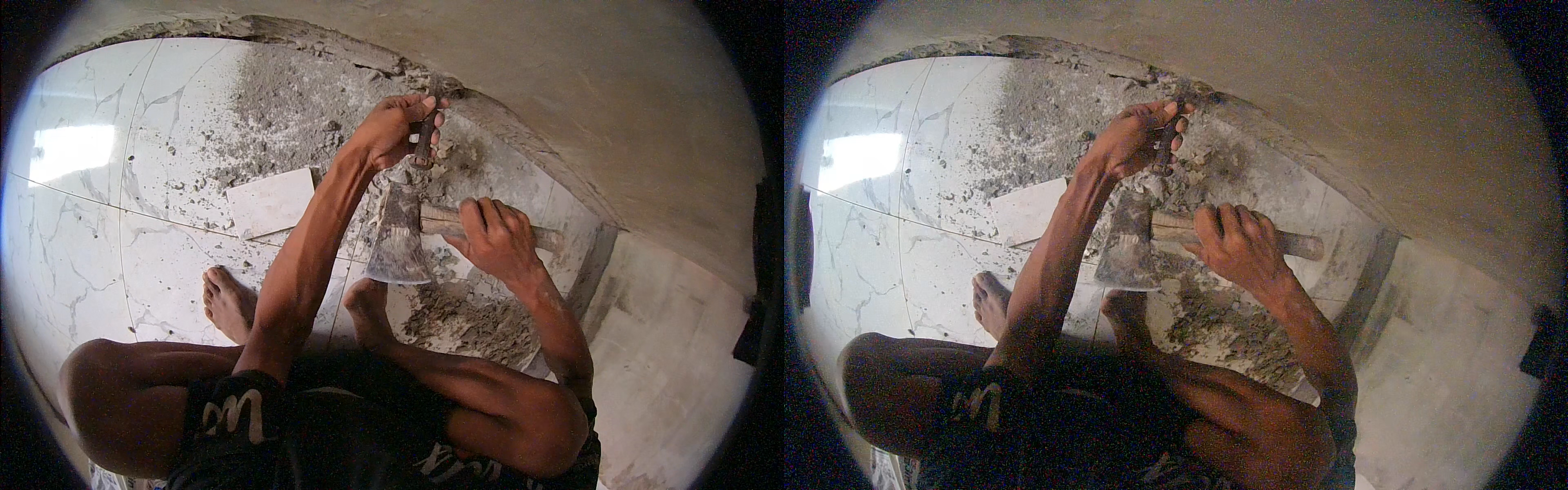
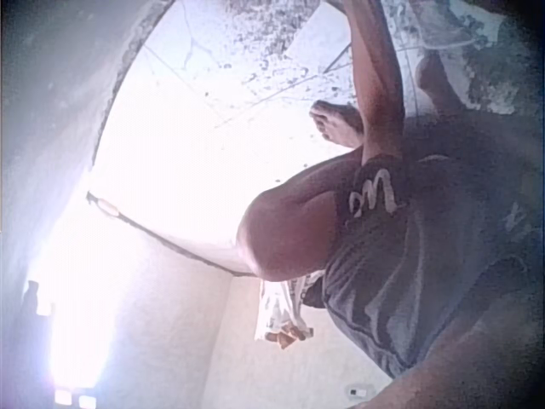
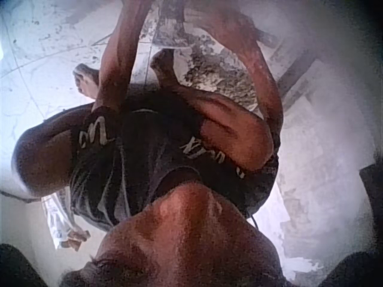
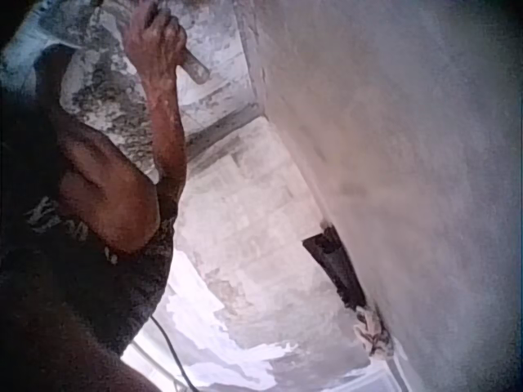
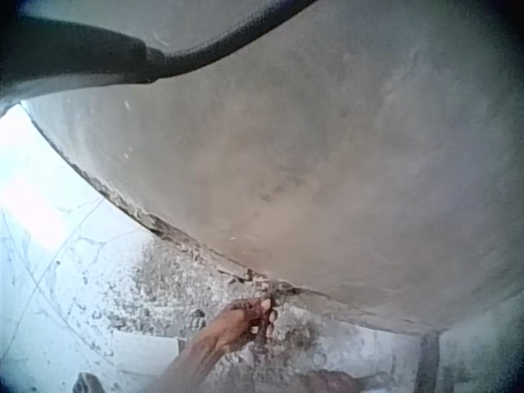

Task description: The person sits on the floor and uses a scraper to remove old adhesive or debris from the edge of a tiled floor. The person repeatedly scrapes the same area along the wall base, clearing away residue.

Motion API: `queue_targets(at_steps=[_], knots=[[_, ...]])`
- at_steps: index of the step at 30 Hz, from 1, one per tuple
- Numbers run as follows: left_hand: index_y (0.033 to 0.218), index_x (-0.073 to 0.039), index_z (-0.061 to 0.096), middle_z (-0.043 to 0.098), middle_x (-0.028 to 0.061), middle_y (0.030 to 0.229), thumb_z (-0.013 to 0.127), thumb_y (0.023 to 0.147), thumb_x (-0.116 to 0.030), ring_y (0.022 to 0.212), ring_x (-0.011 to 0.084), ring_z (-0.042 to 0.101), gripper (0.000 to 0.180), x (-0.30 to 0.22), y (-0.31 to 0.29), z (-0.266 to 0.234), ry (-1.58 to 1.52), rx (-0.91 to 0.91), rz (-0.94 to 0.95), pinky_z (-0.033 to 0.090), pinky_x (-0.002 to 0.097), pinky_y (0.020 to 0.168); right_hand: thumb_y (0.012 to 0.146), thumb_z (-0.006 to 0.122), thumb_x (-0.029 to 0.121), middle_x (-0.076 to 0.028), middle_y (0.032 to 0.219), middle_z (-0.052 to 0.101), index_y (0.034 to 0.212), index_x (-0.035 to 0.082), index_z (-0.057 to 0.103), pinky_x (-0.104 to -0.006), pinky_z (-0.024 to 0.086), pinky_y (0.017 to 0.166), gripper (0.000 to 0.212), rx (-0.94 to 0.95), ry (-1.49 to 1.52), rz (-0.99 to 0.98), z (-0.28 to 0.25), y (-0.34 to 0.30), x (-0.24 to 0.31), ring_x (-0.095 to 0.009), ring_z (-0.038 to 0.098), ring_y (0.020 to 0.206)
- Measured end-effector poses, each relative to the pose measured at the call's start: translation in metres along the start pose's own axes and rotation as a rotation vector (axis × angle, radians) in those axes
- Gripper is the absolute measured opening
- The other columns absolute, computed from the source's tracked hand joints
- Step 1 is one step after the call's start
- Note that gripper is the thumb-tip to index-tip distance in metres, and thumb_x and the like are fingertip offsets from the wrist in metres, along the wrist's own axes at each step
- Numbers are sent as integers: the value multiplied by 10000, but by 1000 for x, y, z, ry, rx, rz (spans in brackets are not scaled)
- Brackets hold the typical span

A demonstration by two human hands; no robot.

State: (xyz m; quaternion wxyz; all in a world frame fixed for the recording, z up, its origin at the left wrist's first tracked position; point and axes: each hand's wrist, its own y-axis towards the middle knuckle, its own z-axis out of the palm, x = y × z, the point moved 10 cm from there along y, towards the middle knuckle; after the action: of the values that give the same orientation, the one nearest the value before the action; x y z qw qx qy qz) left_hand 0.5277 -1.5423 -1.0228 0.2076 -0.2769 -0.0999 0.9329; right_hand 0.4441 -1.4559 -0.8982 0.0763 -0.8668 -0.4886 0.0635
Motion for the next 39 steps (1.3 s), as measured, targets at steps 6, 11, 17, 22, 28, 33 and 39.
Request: queue_targets(at_steps=[6, 11, 17, 22, 28, 33, 39], knots=[[1009, -13, 566, 576, 30, 763, 487, 940, -195, 612, 148, 556, 210, -1, 5, 2, -82, 15, 4, 500, 321, 574, 769, 583, 253, -47, 627, 451, 816, 55, 502, -330, 436, 414, 219, -137, -162, -278, -20, -8, 43, -207, 530, 526], [998, -11, 566, 573, 31, 758, 489, 938, -183, 616, 150, 553, 197, -2, 3, -2, -101, 10, 27, 499, 313, 575, 792, 525, 121, -47, 555, 368, 776, 56, 467, -300, 359, 377, 88, -184, -38, -354, -35, -1, 40, -172, 435, 439], [990, -11, 565, 573, 32, 755, 485, 941, -184, 601, 150, 549, 197, 1, 12, -2, -81, 0, 57, 496, 317, 560, 785, 548, 143, -25, 525, 361, 732, 65, 448, -295, 337, 362, 137, -194, -56, -191, -20, -9, 23, -165, 426, 427], [1098, -34, 527, 526, -3, 781, 449, 954, -279, 637, 117, 502, 294, 1, 6, 2, -6, 9, 29, 444, 246, 556, 765, 607, 176, -34, 543, 398, 725, 38, 459, -291, 395, 370, 206, -122, -235, -162, -11, -3, 2, -147, 456, 426], [1101, -35, 519, 520, -12, 782, 445, 955, -281, 636, 106, 497, 295, 1, 10, -5, 14, 13, 51, 441, 247, 537, 752, 578, 160, -34, 550, 415, 732, 63, 474, -294, 417, 388, 144, -191, -165, -221, -12, -8, 26, -169, 482, 449], [1112, -30, 515, 513, -18, 752, 449, 953, -286, 619, 101, 492, 308, 1, 6, -2, -15, -6, 36, 430, 240, 501, 789, 599, 194, -34, 563, 434, 740, 73, 468, -299, 412, 392, 185, -131, -255, -234, 3, -4, 5, -173, 493, 461], [1108, -49, 521, 506, -25, 741, 435, 957, -296, 593, 103, 489, 303, 2, 8, -5, -3, -35, 18, 432, 254, 479, 785, 585, 172, -29, 547, 412, 726, 77, 453, -335, 378, 365, 173, -204, -84, -225, -13, -13, 37, -171, 458, 407]])
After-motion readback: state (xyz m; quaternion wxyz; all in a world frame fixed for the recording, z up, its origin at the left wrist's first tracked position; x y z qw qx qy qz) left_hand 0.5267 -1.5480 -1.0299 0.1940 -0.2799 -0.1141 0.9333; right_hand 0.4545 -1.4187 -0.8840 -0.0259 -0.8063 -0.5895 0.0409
